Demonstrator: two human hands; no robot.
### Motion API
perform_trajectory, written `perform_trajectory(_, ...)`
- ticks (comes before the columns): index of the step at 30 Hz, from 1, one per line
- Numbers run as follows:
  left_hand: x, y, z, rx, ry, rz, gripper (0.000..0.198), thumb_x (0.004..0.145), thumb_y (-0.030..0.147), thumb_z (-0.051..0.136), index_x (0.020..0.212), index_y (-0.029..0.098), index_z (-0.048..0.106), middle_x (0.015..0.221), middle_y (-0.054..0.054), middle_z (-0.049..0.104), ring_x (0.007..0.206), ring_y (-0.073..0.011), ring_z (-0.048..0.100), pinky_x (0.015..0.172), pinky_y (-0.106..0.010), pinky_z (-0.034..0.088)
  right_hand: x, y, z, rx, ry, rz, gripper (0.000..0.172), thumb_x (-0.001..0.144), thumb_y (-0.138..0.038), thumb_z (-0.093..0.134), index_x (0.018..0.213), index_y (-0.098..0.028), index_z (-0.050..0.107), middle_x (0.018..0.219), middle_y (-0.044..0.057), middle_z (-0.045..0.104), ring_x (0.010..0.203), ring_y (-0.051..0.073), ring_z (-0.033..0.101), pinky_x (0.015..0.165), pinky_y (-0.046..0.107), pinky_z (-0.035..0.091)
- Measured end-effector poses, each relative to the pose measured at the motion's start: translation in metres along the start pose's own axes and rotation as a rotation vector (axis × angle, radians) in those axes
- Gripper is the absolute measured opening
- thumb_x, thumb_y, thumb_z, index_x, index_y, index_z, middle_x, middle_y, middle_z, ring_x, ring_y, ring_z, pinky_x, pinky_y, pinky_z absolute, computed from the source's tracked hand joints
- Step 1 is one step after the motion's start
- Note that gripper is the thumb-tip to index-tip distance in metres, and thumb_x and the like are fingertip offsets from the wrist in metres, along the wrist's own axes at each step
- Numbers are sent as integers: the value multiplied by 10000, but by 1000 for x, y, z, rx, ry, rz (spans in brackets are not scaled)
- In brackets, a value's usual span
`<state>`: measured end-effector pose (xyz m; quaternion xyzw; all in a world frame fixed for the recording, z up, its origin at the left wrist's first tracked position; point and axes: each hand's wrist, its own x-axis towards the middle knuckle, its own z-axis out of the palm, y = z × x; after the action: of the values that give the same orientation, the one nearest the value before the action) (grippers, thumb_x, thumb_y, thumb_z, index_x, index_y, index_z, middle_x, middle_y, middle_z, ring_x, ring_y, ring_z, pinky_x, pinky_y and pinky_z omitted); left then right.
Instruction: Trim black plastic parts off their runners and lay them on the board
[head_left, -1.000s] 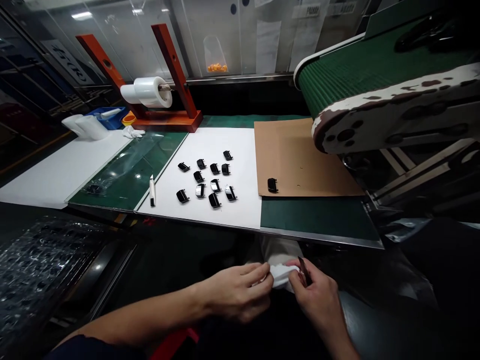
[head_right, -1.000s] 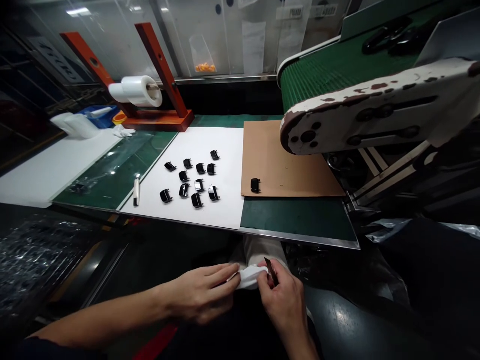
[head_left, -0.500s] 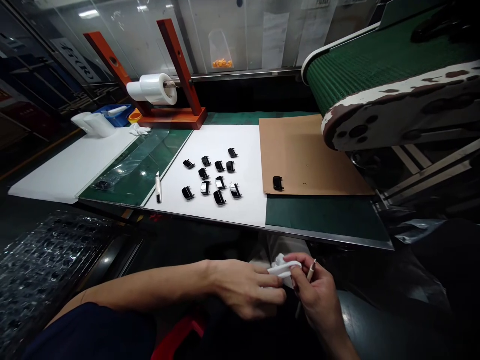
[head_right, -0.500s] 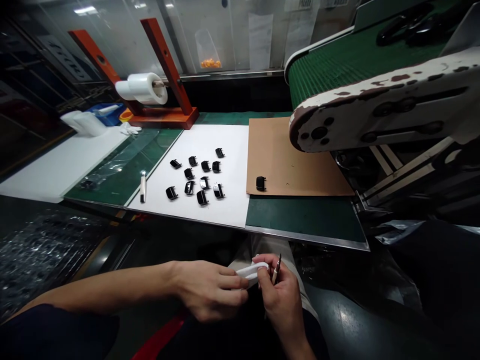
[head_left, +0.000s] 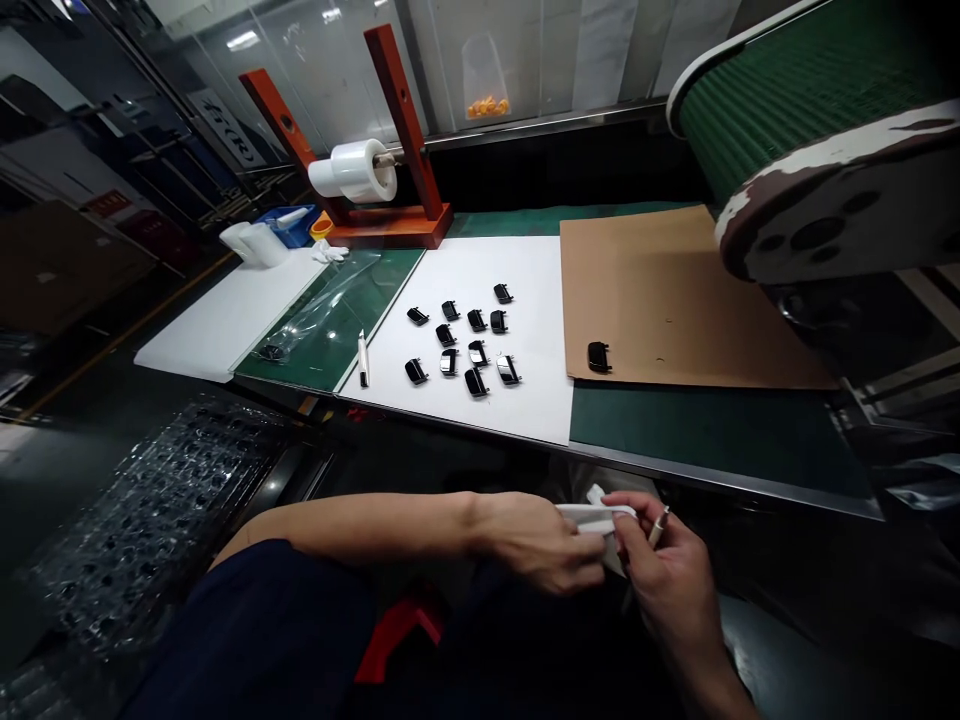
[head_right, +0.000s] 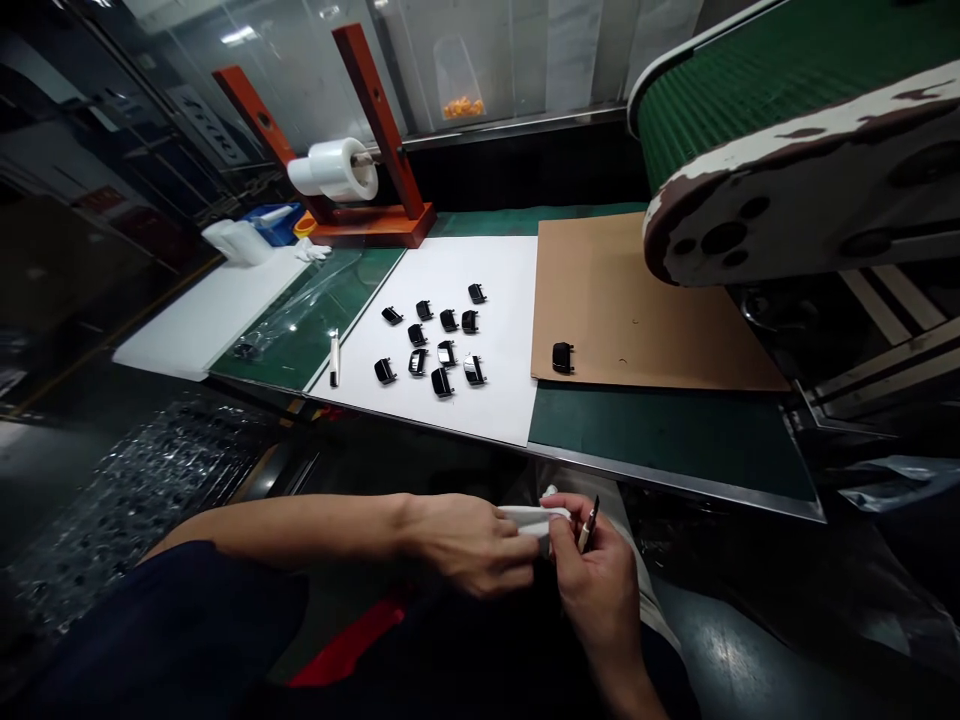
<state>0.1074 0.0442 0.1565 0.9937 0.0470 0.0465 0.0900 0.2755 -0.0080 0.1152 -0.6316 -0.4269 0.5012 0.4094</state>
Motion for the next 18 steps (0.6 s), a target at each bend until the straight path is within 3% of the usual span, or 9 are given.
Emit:
perform_trajectory(3,0,0,-1,-28,-74,-301,186,901,80,413,919,49,595,646,-84,605,419,-165,539,352,-270,337,-2,-2,2,-155,87,-47,218,788,-409,570,839,-215,656,536,-40,468,484,136,417,482,278,322)
perform_trajectory(5,0,1,0,-93,-106,-455,187,896,71,414,948,23,587,629,-101,623,433,-203,572,358,-270,355,-2,-3,7,-234,125,-76,199,791,-385,551,858,-227,653,538,-47,464,476,134,425,495,276,345)
perform_trajectory(10,-10,-1,14,-455,-60,-642,146,772,21,548,889,51,630,793,-142,679,578,-247,642,506,-316,474,5,6,30,-133,-10,-99,250,795,-328,536,1024,-228,543,562,-73,454,460,127,422,461,251,350)
perform_trajectory(12,-17,-3,25,-669,44,-704,146,735,29,600,859,92,645,838,-105,682,659,-223,650,596,-307,501,9,11,39,-101,-62,-114,249,810,-340,515,1027,-219,503,569,-71,479,461,130,441,456,247,367)
perform_trajectory(14,-22,-3,39,-894,213,-790,101,808,88,576,876,113,646,854,-72,677,728,-188,648,676,-284,509,12,15,47,-88,-95,-138,226,822,-342,497,1005,-211,480,573,-62,510,456,133,454,445,247,369)
perform_trajectory(18,-18,7,74,-1309,679,-1012,211,947,234,486,1079,102,584,891,-65,661,759,-154,642,736,-310,523,8,17,58,-111,-195,-219,137,840,-297,466,955,-224,462,545,-68,529,411,123,435,422,240,333)
